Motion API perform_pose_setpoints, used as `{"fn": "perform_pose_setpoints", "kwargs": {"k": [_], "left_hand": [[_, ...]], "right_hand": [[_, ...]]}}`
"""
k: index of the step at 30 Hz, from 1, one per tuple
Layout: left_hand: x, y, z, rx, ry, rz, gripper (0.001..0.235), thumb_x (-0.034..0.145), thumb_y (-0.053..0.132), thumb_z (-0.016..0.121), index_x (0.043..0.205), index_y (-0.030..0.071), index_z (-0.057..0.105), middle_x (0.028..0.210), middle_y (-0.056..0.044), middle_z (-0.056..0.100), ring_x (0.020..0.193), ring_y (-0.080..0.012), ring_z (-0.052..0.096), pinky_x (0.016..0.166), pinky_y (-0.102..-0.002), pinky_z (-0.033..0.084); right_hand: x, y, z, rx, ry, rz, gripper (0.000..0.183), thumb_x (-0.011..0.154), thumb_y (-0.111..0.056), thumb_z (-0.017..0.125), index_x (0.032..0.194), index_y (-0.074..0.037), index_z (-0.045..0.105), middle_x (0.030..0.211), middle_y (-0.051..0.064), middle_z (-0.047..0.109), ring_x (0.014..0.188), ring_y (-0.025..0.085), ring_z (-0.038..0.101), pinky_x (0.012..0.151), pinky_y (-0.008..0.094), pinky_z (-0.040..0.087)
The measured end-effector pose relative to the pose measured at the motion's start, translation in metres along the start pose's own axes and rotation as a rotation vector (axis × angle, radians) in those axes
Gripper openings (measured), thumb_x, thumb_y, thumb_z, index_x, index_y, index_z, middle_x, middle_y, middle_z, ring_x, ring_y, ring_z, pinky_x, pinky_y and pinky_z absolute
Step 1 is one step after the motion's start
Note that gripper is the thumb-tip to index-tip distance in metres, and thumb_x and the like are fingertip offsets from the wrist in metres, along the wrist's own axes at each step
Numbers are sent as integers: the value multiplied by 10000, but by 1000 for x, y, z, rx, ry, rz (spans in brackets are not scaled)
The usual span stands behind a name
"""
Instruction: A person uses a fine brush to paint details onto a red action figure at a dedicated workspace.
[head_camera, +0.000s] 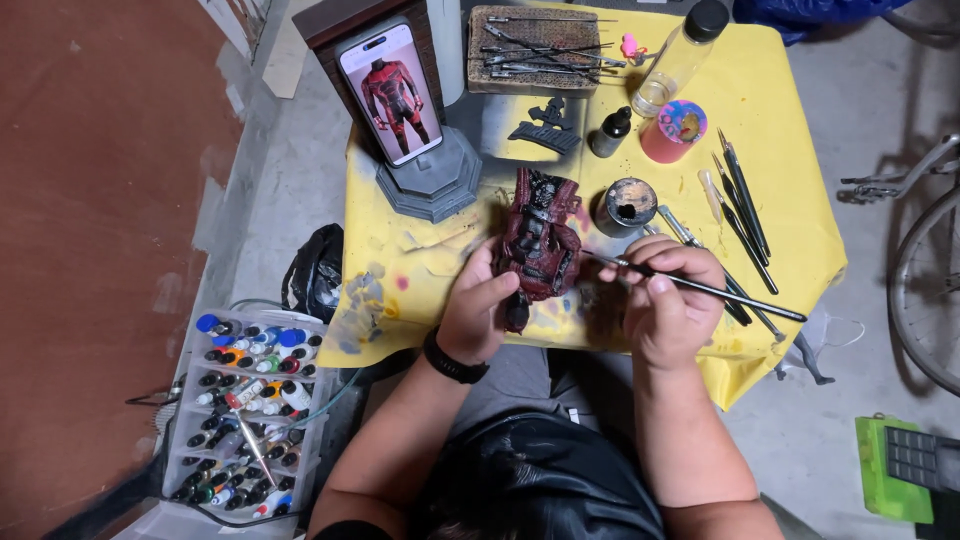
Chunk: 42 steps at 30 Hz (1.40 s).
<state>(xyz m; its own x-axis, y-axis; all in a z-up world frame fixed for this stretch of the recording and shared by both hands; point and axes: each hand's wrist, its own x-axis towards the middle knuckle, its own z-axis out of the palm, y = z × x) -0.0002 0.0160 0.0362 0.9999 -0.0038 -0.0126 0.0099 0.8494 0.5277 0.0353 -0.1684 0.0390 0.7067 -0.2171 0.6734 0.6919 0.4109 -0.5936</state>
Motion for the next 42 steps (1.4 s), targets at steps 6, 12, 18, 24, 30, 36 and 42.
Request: {"fn": "perform_pose_setpoints", "kwargs": {"k": [6, 12, 18, 24, 30, 36, 42], "left_hand": [[-17, 19, 36, -132, -124, -96, 537, 907, 57, 662, 1399, -6, 456, 1255, -212, 605, 1159, -309, 613, 1027, -463, 496], [-20, 19, 41, -249, -176, -152, 494, 914, 65, 653, 1371, -11, 483, 1160, -197, 641, 1066, -293, 666, 948, -427, 547], [-17, 8, 20, -246, -225, -171, 566, 915, 86, 628, 1446, 9, 448, 1320, -219, 588, 1208, -352, 609, 1054, -512, 483], [-21, 17, 35, -275, -259, -186, 549, 927, 130, 658, 1433, 23, 475, 1286, -207, 619, 1207, -340, 625, 1021, -519, 513], [-19, -5, 0, -316, -303, -257, 580, 953, 188, 596, 1504, 84, 448, 1371, -185, 600, 1293, -346, 568, 1121, -603, 382], [-14, -9, -8, -340, -337, -298, 608, 938, 207, 595, 1515, 94, 440, 1399, -194, 585, 1314, -361, 551, 1141, -632, 342], [-12, -12, -14, -387, -374, -309, 566, 958, 171, 556, 1506, 81, 444, 1404, -218, 584, 1317, -394, 546, 1141, -649, 355]], "right_hand": [[-9, -1, 5, -47, -47, -81, 140, 957, -52, 611, 996, 51, 525, 715, 235, 544, 708, 297, 541, 654, 497, 620], [-11, -20, 25, -107, -55, -126, 146, 959, -55, 608, 995, 46, 508, 713, 229, 535, 704, 295, 537, 727, 553, 646], [-12, -26, 26, -122, -70, -134, 145, 955, -58, 606, 987, 49, 512, 708, 231, 538, 708, 294, 541, 760, 582, 648], [-8, -34, 32, -157, -93, -171, 150, 939, -59, 625, 969, 54, 530, 696, 241, 550, 693, 298, 543, 774, 627, 640], [-5, -40, 36, -233, -158, -237, 131, 954, -46, 620, 955, 62, 546, 701, 236, 565, 692, 319, 569, 758, 623, 646], [-7, -43, 32, -304, -194, -264, 117, 940, -33, 634, 936, 64, 570, 705, 247, 605, 692, 363, 613, 739, 636, 643], [-2, -50, 34, -366, -270, -300, 115, 942, -31, 642, 907, 68, 596, 693, 231, 614, 694, 377, 649, 725, 604, 640]]}}
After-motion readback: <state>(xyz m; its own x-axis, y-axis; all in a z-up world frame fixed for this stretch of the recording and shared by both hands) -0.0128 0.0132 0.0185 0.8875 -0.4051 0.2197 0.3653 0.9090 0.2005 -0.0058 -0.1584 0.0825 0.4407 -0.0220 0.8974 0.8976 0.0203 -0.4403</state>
